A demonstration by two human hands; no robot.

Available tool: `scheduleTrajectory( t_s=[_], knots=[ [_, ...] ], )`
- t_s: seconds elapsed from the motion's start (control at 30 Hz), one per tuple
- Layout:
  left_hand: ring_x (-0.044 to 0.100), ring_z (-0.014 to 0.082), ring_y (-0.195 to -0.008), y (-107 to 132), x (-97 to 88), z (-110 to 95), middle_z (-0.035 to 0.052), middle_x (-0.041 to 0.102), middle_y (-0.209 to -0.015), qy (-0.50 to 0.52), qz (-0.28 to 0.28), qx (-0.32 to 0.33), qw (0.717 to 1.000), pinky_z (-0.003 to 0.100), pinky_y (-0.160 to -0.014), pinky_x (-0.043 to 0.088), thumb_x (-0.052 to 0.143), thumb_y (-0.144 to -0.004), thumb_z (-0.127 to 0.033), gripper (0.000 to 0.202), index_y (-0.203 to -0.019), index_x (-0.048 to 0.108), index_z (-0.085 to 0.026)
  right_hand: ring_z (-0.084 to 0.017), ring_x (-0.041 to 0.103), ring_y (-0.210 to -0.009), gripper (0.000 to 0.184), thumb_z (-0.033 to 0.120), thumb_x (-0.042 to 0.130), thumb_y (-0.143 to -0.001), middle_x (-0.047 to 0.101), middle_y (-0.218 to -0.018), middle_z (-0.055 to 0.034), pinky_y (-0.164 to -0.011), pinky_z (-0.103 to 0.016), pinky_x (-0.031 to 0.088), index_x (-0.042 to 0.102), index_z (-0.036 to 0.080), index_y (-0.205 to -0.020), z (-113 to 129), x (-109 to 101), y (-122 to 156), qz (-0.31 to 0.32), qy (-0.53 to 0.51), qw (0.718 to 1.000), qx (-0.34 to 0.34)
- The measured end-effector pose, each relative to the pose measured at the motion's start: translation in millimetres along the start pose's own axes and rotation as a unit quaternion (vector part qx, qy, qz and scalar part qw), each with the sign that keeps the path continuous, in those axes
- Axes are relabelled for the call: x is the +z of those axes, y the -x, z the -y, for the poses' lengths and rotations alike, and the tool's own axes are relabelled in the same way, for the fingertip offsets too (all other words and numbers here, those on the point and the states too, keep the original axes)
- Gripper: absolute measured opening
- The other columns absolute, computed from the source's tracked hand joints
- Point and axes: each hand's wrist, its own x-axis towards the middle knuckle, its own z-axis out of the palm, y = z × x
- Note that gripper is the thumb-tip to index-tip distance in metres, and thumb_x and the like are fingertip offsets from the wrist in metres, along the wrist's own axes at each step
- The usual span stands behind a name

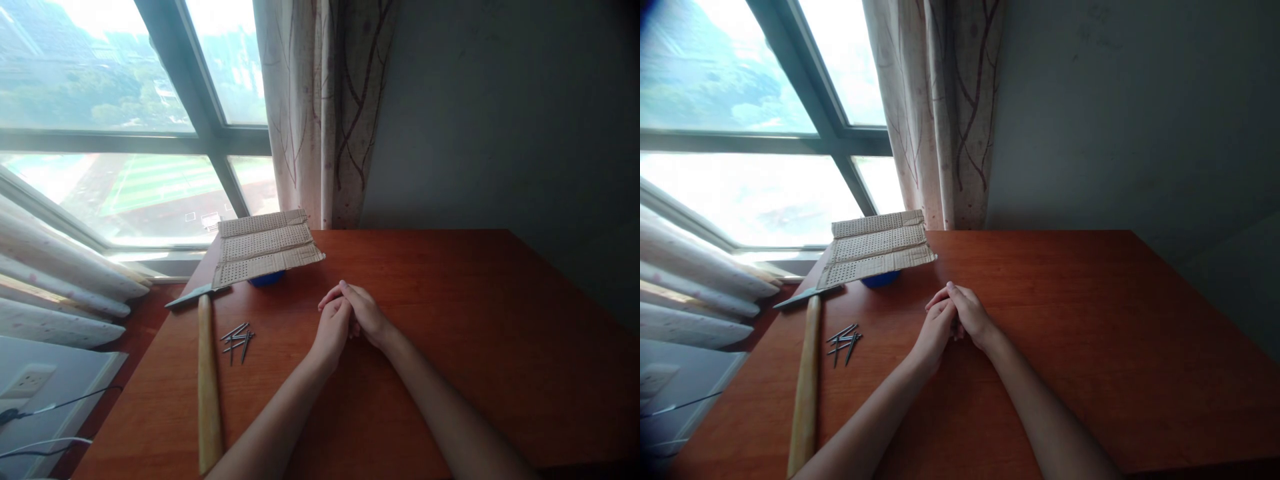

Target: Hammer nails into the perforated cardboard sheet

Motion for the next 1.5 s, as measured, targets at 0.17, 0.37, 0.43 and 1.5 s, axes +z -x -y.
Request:
scheduleTrajectory(
  t_s=[0.17, 0.37, 0.43, 1.5],
  knots=[
    [0.045, 0.0098, -0.041, 0.6, -0.3, -0.2, 0.0000, 0.050, -0.044, 0.007, 0.006, 0.001, 1.000, 0.020, -0.042, 0.030, 0.055, -0.084, -0.048, 0.041, -0.058, 0.052, -0.017, -0.007, 0.044, -0.032, 0.055, 0.061, 0.043, -0.093, 0.076, -0.083, -0.0084, -0.025, -0.019, 0.028, 0.075, 0.016, -0.091, 0.1, 0.2, 0.2, 0.000, 0.006, 1.000, 0.000],
    [0.044, 0.0092, -0.040, 2.2, 0.6, -2.4, -0.0007, 0.050, -0.044, 0.011, 0.000, 0.005, 1.000, 0.020, -0.042, 0.030, 0.057, -0.083, -0.050, 0.041, -0.059, 0.052, -0.017, -0.008, 0.047, -0.035, 0.055, 0.061, 0.045, -0.092, 0.075, -0.085, -0.0094, -0.025, -0.019, 0.028, 0.074, 0.015, -0.088, -1.1, 0.5, -0.5, 0.001, -0.002, 1.000, 0.013],
    [0.043, 0.0092, -0.040, 2.4, 0.9, -2.7, -0.0008, 0.050, -0.044, 0.010, 0.000, 0.008, 1.000, 0.020, -0.042, 0.030, 0.057, -0.083, -0.050, 0.041, -0.058, 0.051, -0.017, -0.008, 0.048, -0.036, 0.055, 0.061, 0.044, -0.092, 0.075, -0.085, -0.0095, -0.025, -0.018, 0.029, 0.074, 0.015, -0.088, -1.7, 0.2, -1.0, 0.004, 0.003, 1.000, 0.014],
    [0.043, 0.0085, -0.041, -0.4, 0.2, -2.2, -0.0010, 0.048, -0.044, -0.013, 0.005, 0.004, 1.000, 0.019, -0.043, 0.029, 0.049, -0.084, -0.042, 0.036, -0.057, 0.048, -0.018, -0.007, 0.045, -0.034, 0.054, 0.053, 0.039, -0.096, 0.074, -0.081, -0.0083, -0.025, -0.018, 0.027, 0.074, 0.015, -0.085, -4.2, -0.4, -1.8, 0.014, -0.005, 1.000, -0.005]
  ],
)
